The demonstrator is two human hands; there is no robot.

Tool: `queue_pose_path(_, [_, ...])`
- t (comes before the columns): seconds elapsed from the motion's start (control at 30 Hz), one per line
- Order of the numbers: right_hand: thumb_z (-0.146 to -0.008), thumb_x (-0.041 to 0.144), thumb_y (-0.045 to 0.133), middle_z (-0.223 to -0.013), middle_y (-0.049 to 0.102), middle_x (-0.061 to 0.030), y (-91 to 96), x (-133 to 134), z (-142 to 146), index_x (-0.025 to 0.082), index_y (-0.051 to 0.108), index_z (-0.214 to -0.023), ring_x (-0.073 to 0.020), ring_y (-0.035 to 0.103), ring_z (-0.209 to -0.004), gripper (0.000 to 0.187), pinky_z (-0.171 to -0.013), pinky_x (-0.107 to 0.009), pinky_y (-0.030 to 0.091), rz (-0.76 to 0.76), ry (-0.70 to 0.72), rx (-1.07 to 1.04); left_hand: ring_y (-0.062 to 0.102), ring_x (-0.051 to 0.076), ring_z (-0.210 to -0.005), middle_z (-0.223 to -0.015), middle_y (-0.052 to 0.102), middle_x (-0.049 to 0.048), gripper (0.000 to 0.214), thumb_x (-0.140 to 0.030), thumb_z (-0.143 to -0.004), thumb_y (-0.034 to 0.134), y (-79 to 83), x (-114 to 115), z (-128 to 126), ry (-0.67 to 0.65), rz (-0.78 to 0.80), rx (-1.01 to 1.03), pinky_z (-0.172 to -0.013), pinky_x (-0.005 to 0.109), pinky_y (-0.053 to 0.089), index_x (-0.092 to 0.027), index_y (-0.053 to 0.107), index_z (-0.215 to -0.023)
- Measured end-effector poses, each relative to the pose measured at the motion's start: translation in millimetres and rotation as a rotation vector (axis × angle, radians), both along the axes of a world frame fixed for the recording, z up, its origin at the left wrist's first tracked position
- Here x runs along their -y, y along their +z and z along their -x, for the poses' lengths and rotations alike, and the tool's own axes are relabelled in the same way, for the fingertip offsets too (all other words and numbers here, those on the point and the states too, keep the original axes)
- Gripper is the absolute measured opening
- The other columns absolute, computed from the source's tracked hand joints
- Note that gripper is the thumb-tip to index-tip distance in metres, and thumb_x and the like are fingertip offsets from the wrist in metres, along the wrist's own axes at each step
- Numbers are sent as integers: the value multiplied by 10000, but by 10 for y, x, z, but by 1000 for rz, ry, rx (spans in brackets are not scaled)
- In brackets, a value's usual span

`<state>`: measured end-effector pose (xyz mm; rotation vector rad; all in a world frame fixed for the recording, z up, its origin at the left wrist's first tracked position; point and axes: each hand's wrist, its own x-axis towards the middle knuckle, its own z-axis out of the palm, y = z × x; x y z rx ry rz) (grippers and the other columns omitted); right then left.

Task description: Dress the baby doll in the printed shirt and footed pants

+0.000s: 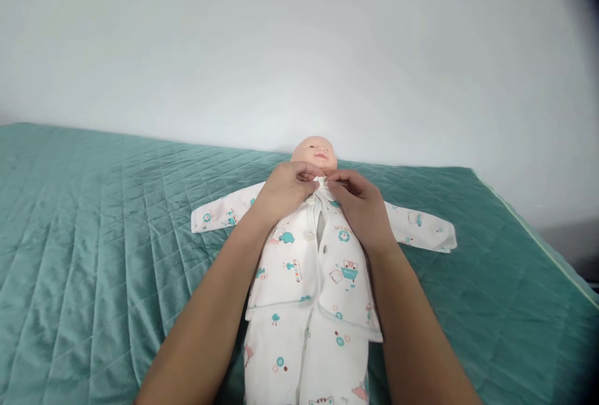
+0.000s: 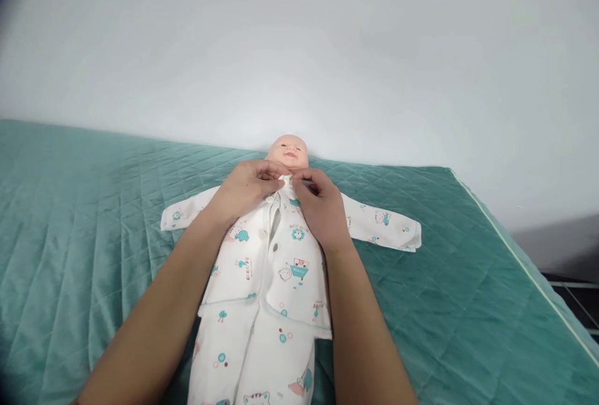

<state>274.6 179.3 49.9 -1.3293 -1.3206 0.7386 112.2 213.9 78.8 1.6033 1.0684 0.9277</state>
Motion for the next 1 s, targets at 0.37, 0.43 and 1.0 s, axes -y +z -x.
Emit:
queue_pose_path(0.37, [-838,261,607,-994,716,-17,-2,-7,5,220,715,-872,-165,594,-828,121,-804,-321,454,-49,-1,52,680,184,-918,-1037,764,49,226,-172,-816,619,-21,-23,20,-28,-65,-56,-844,322,498,-190,773,-981])
queue_pose_path(0.43, [-836,253,608,-1006,721,-18,-4,-8,2,220,716,-854,-168,607,-846,115,-817,-326,462,-66,2,58,680,186,-933,-1038,768,42,222,-186,-822,617,-11,-19,21,-29,-72,-77,-865,323,497,-199,778,-975])
queue_pose_path(1.0, [-900,341,640,-1059,760,-5,48,65,100,257,792,-758,-234,685,-1045,224,-946,-367,507,-90,-69,74,646,156,-815,-882,739,16,130,-218,-835,600,-171,-159,-1,102,-170,-76,-791,285,478,-192,719,-881])
